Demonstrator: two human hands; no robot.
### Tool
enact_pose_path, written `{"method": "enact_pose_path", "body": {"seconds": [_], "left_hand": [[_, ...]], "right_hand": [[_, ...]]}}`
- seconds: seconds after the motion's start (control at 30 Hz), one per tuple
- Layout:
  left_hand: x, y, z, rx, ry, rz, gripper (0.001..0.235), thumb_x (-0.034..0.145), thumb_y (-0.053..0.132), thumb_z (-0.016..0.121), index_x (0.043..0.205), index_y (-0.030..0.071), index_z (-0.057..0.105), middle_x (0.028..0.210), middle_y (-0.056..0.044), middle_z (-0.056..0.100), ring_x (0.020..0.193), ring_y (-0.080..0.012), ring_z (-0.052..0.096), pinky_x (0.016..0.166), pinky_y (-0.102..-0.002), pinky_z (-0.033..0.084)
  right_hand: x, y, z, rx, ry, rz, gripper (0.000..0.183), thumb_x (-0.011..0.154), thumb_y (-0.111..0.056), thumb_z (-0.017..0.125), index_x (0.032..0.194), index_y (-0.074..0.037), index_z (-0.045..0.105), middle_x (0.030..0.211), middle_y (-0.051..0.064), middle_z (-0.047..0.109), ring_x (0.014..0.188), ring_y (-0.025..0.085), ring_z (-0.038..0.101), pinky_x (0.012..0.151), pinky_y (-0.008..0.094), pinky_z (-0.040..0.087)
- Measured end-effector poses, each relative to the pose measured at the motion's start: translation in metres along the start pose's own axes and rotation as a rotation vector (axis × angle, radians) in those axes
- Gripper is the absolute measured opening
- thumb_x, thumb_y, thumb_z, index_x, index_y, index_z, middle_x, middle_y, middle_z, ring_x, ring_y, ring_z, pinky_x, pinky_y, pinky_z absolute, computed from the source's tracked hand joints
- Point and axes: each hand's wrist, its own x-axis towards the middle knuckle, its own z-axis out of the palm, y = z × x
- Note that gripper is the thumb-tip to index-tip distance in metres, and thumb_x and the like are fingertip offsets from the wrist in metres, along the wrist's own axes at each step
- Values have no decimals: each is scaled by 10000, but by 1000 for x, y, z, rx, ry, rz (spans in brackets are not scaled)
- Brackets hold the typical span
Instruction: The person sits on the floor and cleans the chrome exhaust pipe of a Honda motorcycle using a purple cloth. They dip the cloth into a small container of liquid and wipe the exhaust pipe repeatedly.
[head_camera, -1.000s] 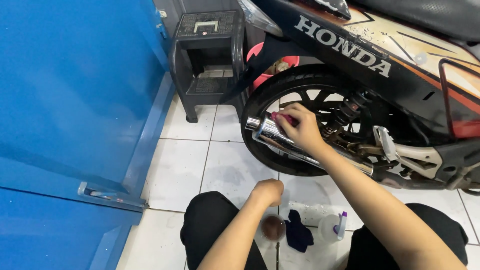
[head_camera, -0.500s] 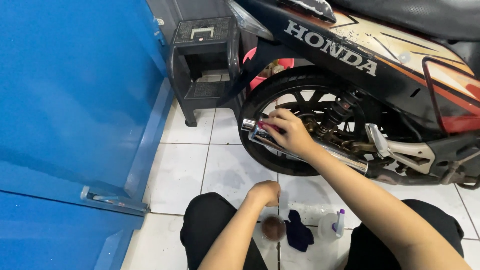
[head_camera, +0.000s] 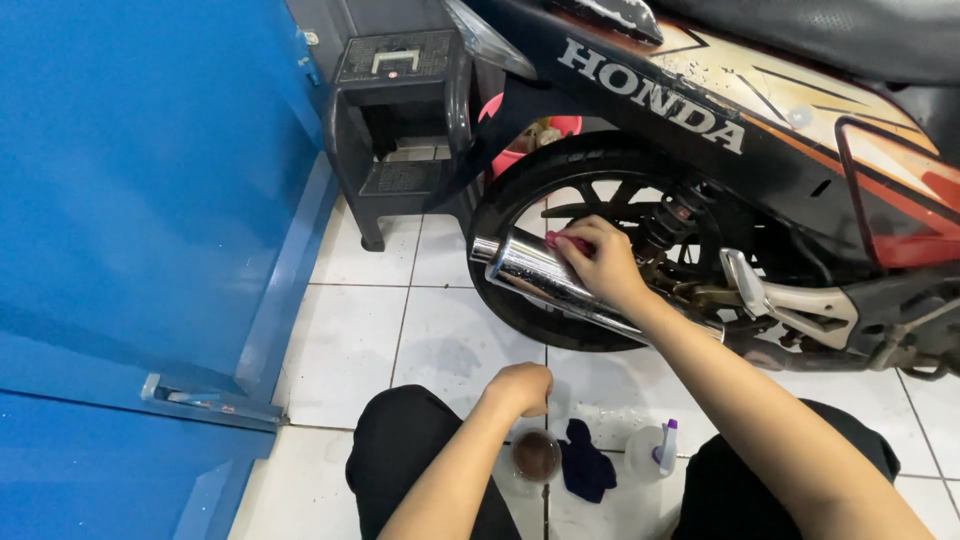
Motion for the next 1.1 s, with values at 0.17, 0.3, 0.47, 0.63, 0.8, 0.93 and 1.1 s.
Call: {"method": "enact_pose_path", "body": {"seconds": [0.17, 0.3, 0.47, 0.63, 0.8, 0.93, 1.1], "left_hand": [[5, -4, 8, 16, 23, -32, 279, 822, 20, 697, 1093, 16, 760, 971, -230, 743, 957, -385, 735, 810, -532, 605], [5, -7, 6, 15, 4, -1, 298, 817, 8, 704, 1112, -17, 743, 980, -249, 733, 947, -399, 726, 818, -555, 600], [7, -6, 9, 34, 15, 1, 304, 829, 50, 710, 1128, 10, 747, 1026, -235, 743, 989, -385, 729, 834, -551, 602], [3, -3, 6, -3, -6, 3, 314, 827, 6, 702, 1138, -30, 733, 1042, -259, 732, 992, -405, 719, 833, -563, 596], [-3, 0, -5, -25, -32, 11, 339, 844, 49, 724, 1175, -26, 719, 1095, -266, 724, 1047, -417, 706, 867, -555, 587], [-1, -1, -3, -29, -23, 1, 346, 837, 66, 746, 1169, -29, 721, 1093, -272, 724, 1050, -421, 704, 872, -554, 584], [-4, -2, -7, -24, -19, 8, 357, 841, 103, 760, 1181, -1, 725, 1108, -252, 727, 1054, -410, 707, 869, -528, 589]], "right_hand": [[-18, -41, -13, 17, -37, -71, 179, 865, -175, 823, 1007, -74, 777, 979, 137, 702, 895, 362, 700, 775, 423, 553], [-12, -25, -13, 93, -40, 37, 153, 881, -161, 805, 1019, -96, 797, 999, 130, 723, 928, 340, 703, 809, 402, 541], [-21, -53, -18, 62, -45, -19, 122, 878, -125, 802, 998, -102, 808, 979, 140, 728, 903, 358, 707, 793, 414, 552], [-15, -17, -5, 71, 11, 55, 104, 889, -147, 808, 992, -135, 811, 970, 95, 740, 909, 306, 715, 783, 372, 546], [-25, -41, -20, 58, 16, -75, 80, 900, -81, 764, 973, -64, 793, 958, 140, 733, 886, 346, 713, 784, 399, 559], [-21, -12, -7, 68, 50, -4, 105, 886, -115, 772, 985, -90, 798, 972, 120, 739, 900, 326, 716, 766, 386, 556], [-35, -37, -18, 9, 15, -81, 152, 915, -56, 714, 1054, -65, 774, 1027, 152, 691, 908, 375, 685, 774, 418, 555]]}}
